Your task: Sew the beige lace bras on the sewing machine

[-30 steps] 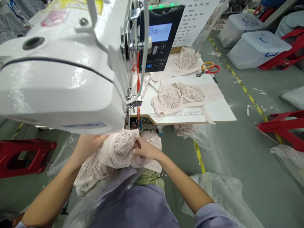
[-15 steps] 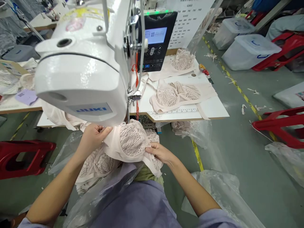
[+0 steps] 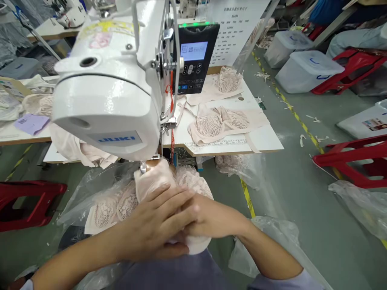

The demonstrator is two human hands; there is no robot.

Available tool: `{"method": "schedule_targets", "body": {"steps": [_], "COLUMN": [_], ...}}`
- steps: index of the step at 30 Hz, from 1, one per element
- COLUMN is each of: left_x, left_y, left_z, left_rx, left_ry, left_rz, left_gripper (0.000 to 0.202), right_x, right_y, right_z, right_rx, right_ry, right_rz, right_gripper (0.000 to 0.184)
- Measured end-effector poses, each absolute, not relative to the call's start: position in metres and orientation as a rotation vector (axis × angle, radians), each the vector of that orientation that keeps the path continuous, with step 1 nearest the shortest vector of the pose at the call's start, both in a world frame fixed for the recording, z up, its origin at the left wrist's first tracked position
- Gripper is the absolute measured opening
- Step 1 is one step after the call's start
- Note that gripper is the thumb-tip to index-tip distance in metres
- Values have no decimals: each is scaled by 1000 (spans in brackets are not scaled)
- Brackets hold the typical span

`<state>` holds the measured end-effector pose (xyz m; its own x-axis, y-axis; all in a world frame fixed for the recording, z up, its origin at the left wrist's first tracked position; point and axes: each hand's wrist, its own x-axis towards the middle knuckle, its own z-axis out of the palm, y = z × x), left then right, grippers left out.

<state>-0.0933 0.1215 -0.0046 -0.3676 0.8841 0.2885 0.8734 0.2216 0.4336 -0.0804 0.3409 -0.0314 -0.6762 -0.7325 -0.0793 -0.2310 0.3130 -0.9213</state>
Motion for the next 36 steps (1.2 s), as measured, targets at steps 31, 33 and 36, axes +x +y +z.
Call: {"method": "schedule_targets", "body": {"steps": [31, 33, 36], "left_x": [-161, -162, -162], "left_y": [61, 62, 65], "left_z": [-21, -20, -15], "left_rx": [352, 314, 323], "left_ry": [2623, 2672, 2713], "left_rz": [725, 754, 792], "left_gripper": [42, 41, 39], "right_x": [-138, -139, -139], "right_y": [320, 320, 321], "right_z": [-51, -46, -40], "right_rx": [-439, -444, -475], "right_ry": [2225, 2239, 2249], "right_rz": [-1630, -1630, -1652], "right_gripper": [32, 34, 33]}}
